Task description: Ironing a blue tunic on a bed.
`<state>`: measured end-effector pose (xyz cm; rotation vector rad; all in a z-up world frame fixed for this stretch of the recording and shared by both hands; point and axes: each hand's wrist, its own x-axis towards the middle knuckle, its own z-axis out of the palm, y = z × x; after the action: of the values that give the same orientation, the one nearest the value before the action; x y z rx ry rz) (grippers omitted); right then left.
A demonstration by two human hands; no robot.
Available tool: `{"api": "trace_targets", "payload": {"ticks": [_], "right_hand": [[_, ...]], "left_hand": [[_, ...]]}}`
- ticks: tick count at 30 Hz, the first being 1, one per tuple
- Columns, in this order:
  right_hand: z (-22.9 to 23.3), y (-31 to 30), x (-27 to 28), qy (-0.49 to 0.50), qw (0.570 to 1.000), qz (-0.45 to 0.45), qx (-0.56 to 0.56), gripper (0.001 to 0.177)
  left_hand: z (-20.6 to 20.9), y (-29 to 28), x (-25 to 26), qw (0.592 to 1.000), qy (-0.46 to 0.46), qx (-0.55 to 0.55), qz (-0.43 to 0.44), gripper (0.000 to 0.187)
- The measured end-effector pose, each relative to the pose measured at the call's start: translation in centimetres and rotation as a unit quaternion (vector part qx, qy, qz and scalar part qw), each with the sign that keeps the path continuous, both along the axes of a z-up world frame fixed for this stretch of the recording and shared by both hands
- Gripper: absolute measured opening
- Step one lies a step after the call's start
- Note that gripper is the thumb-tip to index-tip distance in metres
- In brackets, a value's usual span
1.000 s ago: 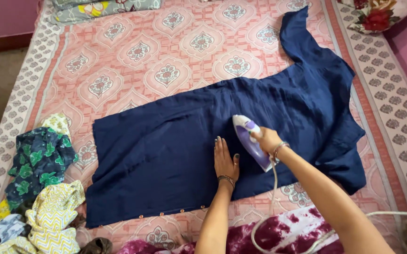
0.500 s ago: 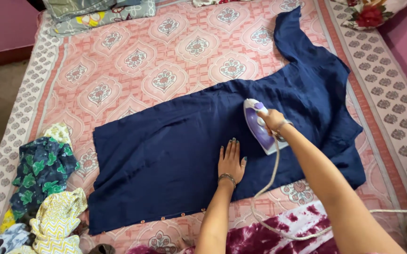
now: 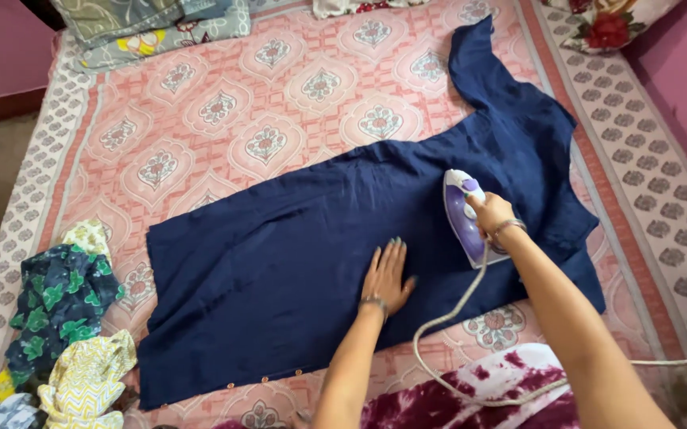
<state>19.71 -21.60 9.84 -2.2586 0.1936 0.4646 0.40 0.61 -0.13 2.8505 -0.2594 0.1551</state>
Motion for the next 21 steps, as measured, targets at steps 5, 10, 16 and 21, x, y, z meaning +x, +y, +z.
{"api": "trace_targets", "payload": {"ticks": [5,10,16,21], "right_hand": [[-0.6,-1.2,0.3,0.004,1.0,-0.012,0.001,0.049],[0.2,-3.9,-2.2,0.022,0.999,-0.035,0.028,0.045],[-1.5,-7.8,-4.7,0.019,0.998,-0.052,0.024,0.044],[-4.9,-14.1,-3.5,0.019,0.984,-0.024,0.174,0.041]], "left_hand": [[2.5,-0.3,-6.3,0.992,0.073,-0.001,-0.099,0.088],[4.2,0.7,-10.6,0.981,0.147,0.002,-0.129,0.091],[1.8,2.0,-14.7,0.993,0.07,-0.01,-0.093,0.079],[-5.0,5.2,-16.6,1.0,-0.016,0.001,-0.012,0.072]]}}
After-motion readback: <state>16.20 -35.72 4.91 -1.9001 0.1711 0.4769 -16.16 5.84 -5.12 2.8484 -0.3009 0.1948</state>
